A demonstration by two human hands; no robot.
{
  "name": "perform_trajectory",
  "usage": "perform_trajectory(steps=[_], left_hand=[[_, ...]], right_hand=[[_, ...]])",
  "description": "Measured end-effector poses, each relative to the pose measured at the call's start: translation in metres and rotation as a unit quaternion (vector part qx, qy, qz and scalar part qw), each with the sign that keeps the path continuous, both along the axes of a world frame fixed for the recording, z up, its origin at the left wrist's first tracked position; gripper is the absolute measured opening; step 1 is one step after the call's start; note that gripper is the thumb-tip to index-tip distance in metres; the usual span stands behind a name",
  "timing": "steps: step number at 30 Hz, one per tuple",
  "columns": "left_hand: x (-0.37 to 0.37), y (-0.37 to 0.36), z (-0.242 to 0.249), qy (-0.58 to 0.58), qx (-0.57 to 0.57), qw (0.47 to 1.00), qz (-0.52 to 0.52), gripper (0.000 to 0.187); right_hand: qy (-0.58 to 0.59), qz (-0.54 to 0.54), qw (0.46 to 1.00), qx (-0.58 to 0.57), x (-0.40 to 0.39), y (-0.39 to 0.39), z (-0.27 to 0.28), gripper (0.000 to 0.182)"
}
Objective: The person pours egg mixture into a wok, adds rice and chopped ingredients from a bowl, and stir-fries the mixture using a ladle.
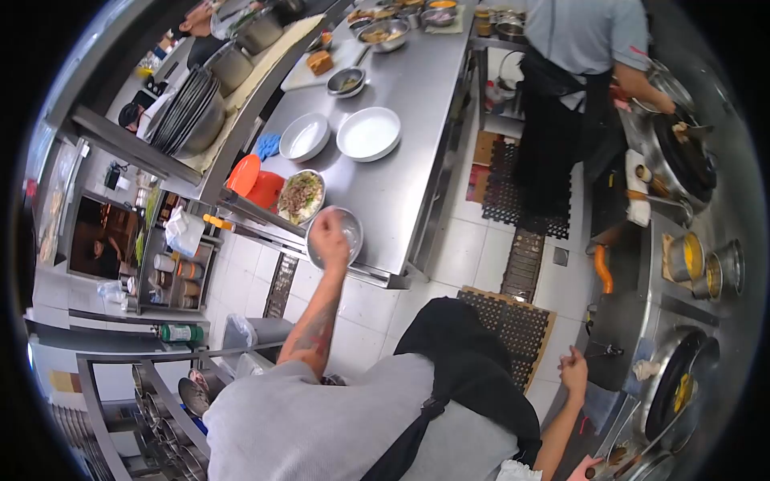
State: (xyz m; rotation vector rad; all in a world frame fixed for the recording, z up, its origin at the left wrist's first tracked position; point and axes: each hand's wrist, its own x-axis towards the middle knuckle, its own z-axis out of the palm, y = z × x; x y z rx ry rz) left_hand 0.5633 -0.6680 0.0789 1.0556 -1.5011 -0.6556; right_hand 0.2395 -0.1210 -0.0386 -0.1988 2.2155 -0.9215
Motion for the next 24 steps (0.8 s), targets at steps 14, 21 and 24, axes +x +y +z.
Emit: perform_trajectory(steps=[14, 21, 24], left_hand=[[0.178, -0.171, -0.055, 0.139, 0.424, 0.886, -0.123, 0.036], [0.177, -0.028, -0.07, 0.098, 0.521, 0.843, -0.091, 0.025], [0.146, 0.003, -0.076, 0.183, 0.476, 0.853, -0.111, 0.014]], right_hand=[[0.053, 0.265, 0.962, -0.033, 0.078, -0.28, 0.031, 0.045], [0.135, 0.397, 0.887, -0.195, 0.174, -0.514, 0.122, 0.037], [0.021, 0.331, 0.923, -0.195, 0.19, -0.605, 0.09, 0.041]])
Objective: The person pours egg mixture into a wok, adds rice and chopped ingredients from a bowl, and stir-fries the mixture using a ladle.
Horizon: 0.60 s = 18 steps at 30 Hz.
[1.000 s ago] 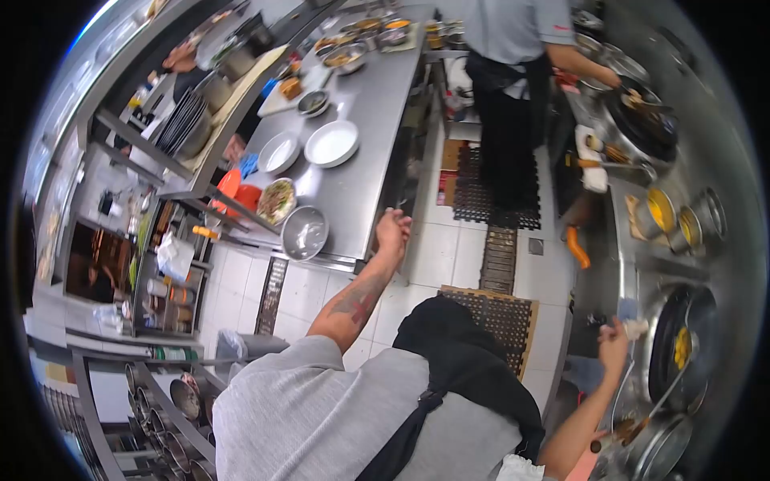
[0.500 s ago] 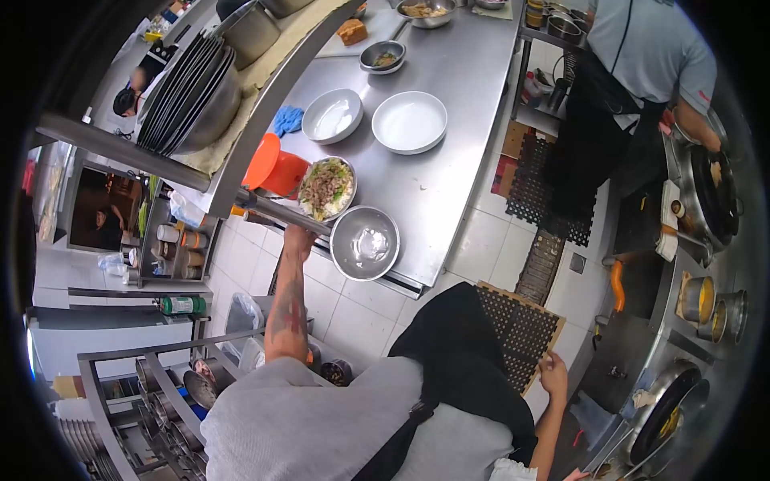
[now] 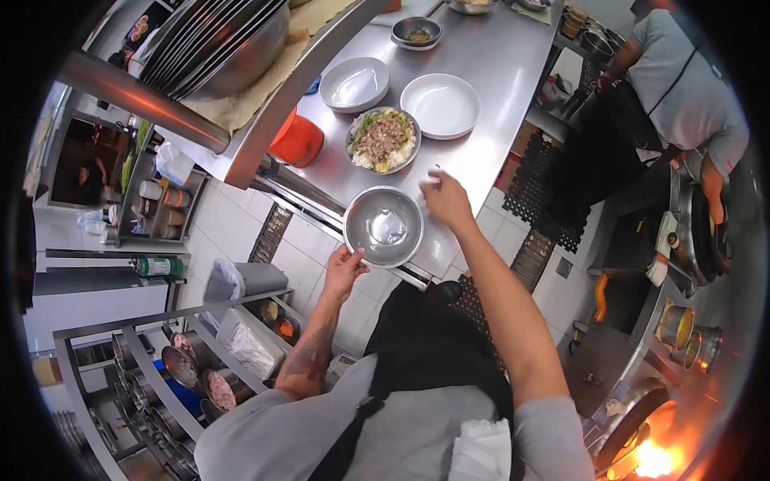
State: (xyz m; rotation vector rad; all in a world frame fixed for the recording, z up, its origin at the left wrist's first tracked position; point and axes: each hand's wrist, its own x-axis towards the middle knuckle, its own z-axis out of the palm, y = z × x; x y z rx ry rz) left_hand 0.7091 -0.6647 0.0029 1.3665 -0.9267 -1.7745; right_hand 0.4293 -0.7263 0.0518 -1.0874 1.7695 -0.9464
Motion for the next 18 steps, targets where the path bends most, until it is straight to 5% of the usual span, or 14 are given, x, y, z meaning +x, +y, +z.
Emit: perform_trajectory(steps=[3, 4, 7, 18], left_hand=[[0.003, 0.018, 0.016, 0.024, 0.011, 0.999, 0.037, 0.013], [0.013, 0.028, 0.015, 0.018, 0.012, 0.999, 0.048, 0.014], [0.045, 0.058, 0.01, 0.031, -0.047, 0.997, 0.055, 0.015], [-0.01, 0.035, 0.018, 0.057, 0.021, 0.998, 0.005, 0.017]], right_hand=[[-0.28, -0.092, 0.951, 0.098, 0.013, -0.06, 0.002, 0.028], [-0.308, -0.098, 0.941, 0.098, 0.014, -0.072, -0.006, 0.018], [-0.379, -0.024, 0.922, 0.079, 0.009, -0.088, -0.039, 0.027], [-0.346, -0.092, 0.933, -0.03, -0.097, 0.049, -0.022, 0.027]])
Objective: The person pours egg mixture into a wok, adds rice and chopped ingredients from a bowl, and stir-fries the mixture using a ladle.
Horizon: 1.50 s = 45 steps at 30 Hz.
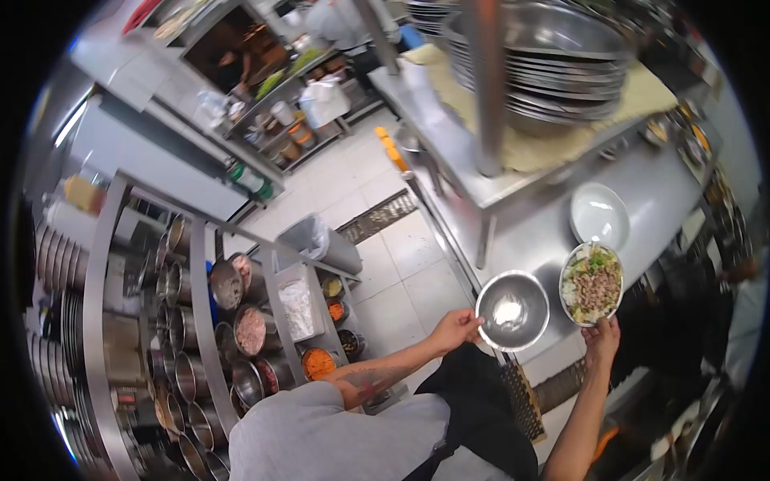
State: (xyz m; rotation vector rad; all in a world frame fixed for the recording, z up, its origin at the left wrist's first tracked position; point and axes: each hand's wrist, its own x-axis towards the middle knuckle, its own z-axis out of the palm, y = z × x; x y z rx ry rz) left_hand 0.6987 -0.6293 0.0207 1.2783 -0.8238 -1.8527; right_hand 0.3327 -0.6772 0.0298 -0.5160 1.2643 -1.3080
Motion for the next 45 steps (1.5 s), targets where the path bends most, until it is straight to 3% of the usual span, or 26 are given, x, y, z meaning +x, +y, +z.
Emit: perform_trajectory(steps=[2, 3, 4, 6, 9, 11, 13, 14, 17, 20, 22, 23, 24, 26, 27, 28, 31, 32, 35, 36, 38, 39, 41, 42, 44, 45], left_hand=[[-0.035, -0.006, -0.021, -0.01, -0.014, 0.999, 0.046, 0.013], [-0.049, -0.005, -0.047, 0.054, 0.003, 0.995, 0.08, 0.009], [-0.069, 0.0, -0.022, 0.104, 0.04, 0.99, 0.081, 0.015], [-0.098, 0.017, 0.03, 0.069, 0.079, 0.993, -0.054, 0.027], [-0.164, 0.056, 0.047, 0.121, -0.005, 0.953, -0.278, 0.024], [-0.205, 0.095, 0.074, 0.149, 0.005, 0.927, -0.345, 0.027], [-0.249, 0.137, 0.048, 0.144, 0.032, 0.887, -0.437, 0.03], [-0.278, 0.119, 0.057, 0.1, 0.02, 0.869, -0.485, 0.03], [-0.313, 0.197, 0.059, 0.047, 0.018, 0.828, -0.559, 0.025], [-0.327, 0.245, 0.019, 0.073, 0.013, 0.788, -0.611, 0.017], [-0.337, 0.259, 0.038, 0.046, 0.014, 0.775, -0.63, 0.015], [-0.337, 0.283, 0.046, 0.03, 0.011, 0.76, -0.649, 0.015], [-0.338, 0.301, 0.056, 0.011, 0.013, 0.767, -0.641, 0.015], [-0.34, 0.336, 0.075, -0.02, 0.013, 0.777, -0.629, 0.016], [-0.34, 0.344, 0.079, -0.03, 0.004, 0.773, -0.634, 0.016], [-0.342, 0.336, 0.083, -0.028, 0.012, 0.764, -0.644, 0.016], [-0.345, 0.363, 0.109, -0.029, -0.016, 0.752, -0.659, 0.017], [-0.35, 0.351, 0.105, 0.001, -0.005, 0.71, -0.704, 0.02], [-0.36, 0.394, 0.135, -0.028, -0.062, 0.689, -0.722, 0.028], [-0.365, 0.411, 0.132, -0.018, -0.071, 0.687, -0.723, 0.022], [-0.378, 0.425, 0.123, -0.019, -0.08, 0.662, -0.745, 0.015], [-0.388, 0.43, 0.118, -0.027, -0.065, 0.637, -0.768, 0.015], [-0.409, 0.453, 0.088, 0.009, -0.066, 0.544, -0.837, 0.021], [-0.397, 0.443, 0.122, 0.003, -0.047, 0.503, -0.863, 0.02], [-0.415, 0.475, 0.095, 0.026, -0.025, 0.441, -0.897, 0.02], [-0.418, 0.487, 0.084, 0.046, -0.037, 0.416, -0.907, 0.021]], right_hand=[[0.058, -0.066, 0.996, 0.013, -0.004, 0.053, 0.063, 0.031], [0.073, -0.136, 0.988, 0.016, -0.008, 0.08, 0.089, 0.031], [0.122, -0.132, 0.983, 0.036, -0.029, 0.113, 0.093, 0.027], [0.134, -0.157, 0.978, 0.016, -0.043, 0.167, 0.097, 0.024], [0.154, -0.182, 0.971, 0.014, -0.053, 0.259, 0.096, 0.024], [0.133, -0.234, 0.963, 0.018, -0.045, 0.329, 0.087, 0.022], [0.124, -0.297, 0.947, 0.022, -0.046, 0.405, 0.074, 0.017], [0.103, -0.332, 0.937, 0.028, -0.054, 0.392, 0.065, 0.015], [0.163, -0.36, 0.917, 0.048, -0.045, 0.488, 0.047, 0.018], [0.074, -0.38, 0.922, 0.017, -0.033, 0.587, 0.037, 0.02], [-0.081, -0.395, 0.911, -0.088, -0.025, 0.626, 0.028, 0.018], [-0.004, -0.398, 0.917, 0.009, -0.032, 0.66, -0.025, 0.028], [0.224, -0.348, 0.882, 0.227, -0.036, 0.693, -0.062, 0.036], [0.243, -0.324, 0.77, 0.493, -0.031, 0.748, -0.104, 0.051], [0.274, -0.324, 0.713, 0.558, -0.022, 0.771, -0.116, 0.053], [0.304, -0.318, 0.65, 0.621, -0.016, 0.781, -0.128, 0.055], [0.275, -0.295, 0.619, 0.674, -0.021, 0.83, -0.173, 0.054], [0.26, -0.269, 0.623, 0.687, -0.023, 0.843, -0.183, 0.052], [0.132, -0.277, 0.662, 0.683, -0.03, 0.871, -0.218, 0.053], [0.144, -0.346, 0.639, 0.672, -0.04, 0.879, -0.282, 0.047], [0.125, -0.372, 0.713, 0.582, -0.039, 0.901, -0.239, 0.035], [0.145, -0.417, 0.69, 0.573, -0.03, 0.908, -0.212, 0.024], [0.195, -0.467, 0.684, 0.525, -0.015, 0.903, -0.236, 0.029], [0.235, -0.475, 0.686, 0.498, 0.025, 0.866, -0.179, 0.031], [0.219, -0.58, 0.646, 0.446, 0.086, 0.847, -0.16, 0.035], [0.213, -0.568, 0.655, 0.45, 0.124, 0.841, -0.175, 0.034]])
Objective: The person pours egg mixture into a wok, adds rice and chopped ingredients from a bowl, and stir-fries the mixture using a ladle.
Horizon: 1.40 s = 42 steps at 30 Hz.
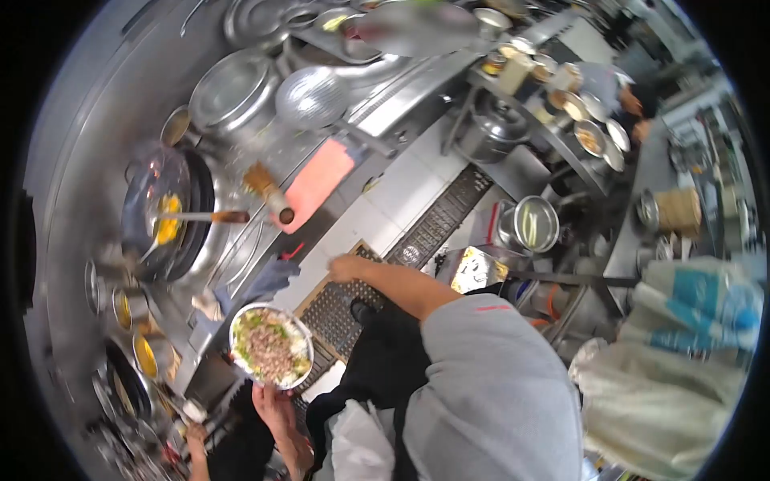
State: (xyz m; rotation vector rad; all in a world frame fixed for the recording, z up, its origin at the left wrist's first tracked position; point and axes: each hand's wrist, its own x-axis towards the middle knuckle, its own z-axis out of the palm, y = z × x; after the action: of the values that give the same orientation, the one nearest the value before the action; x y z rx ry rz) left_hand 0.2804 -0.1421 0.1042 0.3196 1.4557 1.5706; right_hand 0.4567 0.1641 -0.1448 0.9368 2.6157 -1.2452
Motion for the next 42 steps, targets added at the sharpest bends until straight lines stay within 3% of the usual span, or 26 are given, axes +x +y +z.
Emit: perform_trajectory(steps=[1, 2, 3, 4, 5, 6, 7, 8, 9, 11, 12, 14, 16, 18, 19, 20, 21, 23, 24, 26, 30, 34, 36, 38, 40, 42], left_hand=[[0.0, 0.017, -0.013, -0.025, -0.002, 1.0, -0.004, 0.02], [0.011, 0.044, -0.012, -0.011, -0.024, 1.0, -0.006, 0.022], [0.014, 0.065, -0.013, -0.035, -0.022, 0.998, -0.038, 0.019], [0.002, 0.078, -0.04, -0.05, 0.012, 0.996, -0.073, 0.018], [0.013, 0.105, -0.026, -0.039, -0.014, 0.996, -0.08, 0.017], [0.024, 0.124, -0.02, -0.072, 0.039, 0.991, -0.104, 0.015], [0.031, 0.144, -0.024, -0.075, 0.031, 0.988, -0.13, 0.013], [0.043, 0.165, -0.017, -0.08, 0.033, 0.985, -0.148, 0.014], [0.054, 0.189, -0.017, -0.096, 0.066, 0.976, -0.182, 0.014], [0.079, 0.238, -0.017, -0.092, 0.057, 0.971, -0.212, 0.013], [0.091, 0.263, -0.026, -0.083, 0.054, 0.97, -0.224, 0.012], [0.119, 0.316, -0.02, -0.1, 0.073, 0.952, -0.282, 0.011], [0.156, 0.37, -0.021, -0.104, 0.069, 0.949, -0.289, 0.009], [0.195, 0.424, -0.017, -0.094, 0.063, 0.948, -0.298, 0.009], [0.21, 0.453, -0.025, -0.087, 0.084, 0.942, -0.314, 0.009], [0.221, 0.474, -0.033, -0.083, 0.097, 0.937, -0.325, 0.01], [0.238, 0.492, -0.031, -0.1, 0.093, 0.939, -0.315, 0.009], [0.27, 0.536, -0.026, -0.12, 0.088, 0.937, -0.316, 0.009], [0.28, 0.555, -0.025, -0.119, 0.082, 0.937, -0.317, 0.009], [0.293, 0.581, -0.023, -0.123, 0.073, 0.937, -0.319, 0.008], [0.325, 0.647, -0.026, -0.106, 0.074, 0.938, -0.322, 0.011], [0.357, 0.711, -0.03, -0.113, 0.065, 0.932, -0.338, 0.009], [0.368, 0.741, -0.034, -0.103, 0.07, 0.927, -0.355, 0.009], [0.382, 0.769, -0.037, -0.106, 0.072, 0.929, -0.346, 0.009], [0.393, 0.787, -0.04, -0.093, 0.058, 0.93, -0.352, 0.009], [0.4, 0.809, -0.043, -0.098, 0.052, 0.929, -0.352, 0.01]], right_hand=[[-0.005, 0.02, 1.0, -0.006, 0.042, -0.007, -0.013, 0.034], [-0.078, -0.01, 0.997, -0.003, 0.091, -0.015, 0.018, 0.034], [-0.094, -0.028, 0.995, 0.015, 0.132, -0.021, -0.008, 0.033], [-0.179, -0.021, 0.981, -0.066, 0.188, -0.028, -0.022, 0.032], [-0.284, 0.111, 0.95, 0.068, 0.252, -0.037, -0.082, 0.032], [-0.3, 0.093, 0.947, 0.07, 0.292, -0.045, -0.059, 0.034], [-0.27, -0.142, 0.952, 0.029, 0.355, -0.064, -0.128, 0.038], [-0.325, -0.204, 0.922, 0.056, 0.38, -0.074, -0.063, 0.039], [-0.372, -0.351, 0.84, -0.181, 0.382, -0.069, -0.009, 0.037], [-0.213, -0.541, 0.761, -0.288, 0.427, -0.082, -0.017, 0.029], [-0.211, -0.546, 0.763, -0.274, 0.421, -0.074, 0.022, 0.029], [-0.127, -0.533, 0.796, -0.258, 0.481, -0.075, -0.043, 0.023], [0.036, -0.653, 0.688, -0.315, 0.476, -0.044, -0.002, 0.026], [0.044, -0.671, 0.706, -0.223, 0.484, -0.004, 0.015, 0.038], [-0.068, -0.58, 0.812, -0.005, 0.497, 0.022, 0.006, 0.041], [-0.06, -0.546, 0.835, 0.022, 0.503, 0.055, 0.025, 0.046], [-0.069, -0.557, 0.827, 0.029, 0.503, 0.088, 0.064, 0.045], [0.081, -0.628, 0.774, 0.01, 0.509, 0.152, 0.146, 0.038], [0.138, -0.656, 0.742, -0.012, 0.52, 0.18, 0.168, 0.035], [0.134, -0.653, 0.741, 0.081, 0.542, 0.227, 0.215, 0.033], [0.227, -0.665, 0.706, 0.086, 0.589, 0.333, 0.268, 0.03], [0.311, -0.673, 0.671, 0.008, 0.625, 0.452, 0.249, 0.03], [0.296, -0.671, 0.679, -0.012, 0.631, 0.507, 0.235, 0.029], [0.282, -0.698, 0.654, -0.079, 0.634, 0.561, 0.215, 0.03], [0.246, -0.709, 0.652, -0.109, 0.646, 0.605, 0.18, 0.045], [0.214, -0.742, 0.626, -0.109, 0.653, 0.641, 0.149, 0.048]])
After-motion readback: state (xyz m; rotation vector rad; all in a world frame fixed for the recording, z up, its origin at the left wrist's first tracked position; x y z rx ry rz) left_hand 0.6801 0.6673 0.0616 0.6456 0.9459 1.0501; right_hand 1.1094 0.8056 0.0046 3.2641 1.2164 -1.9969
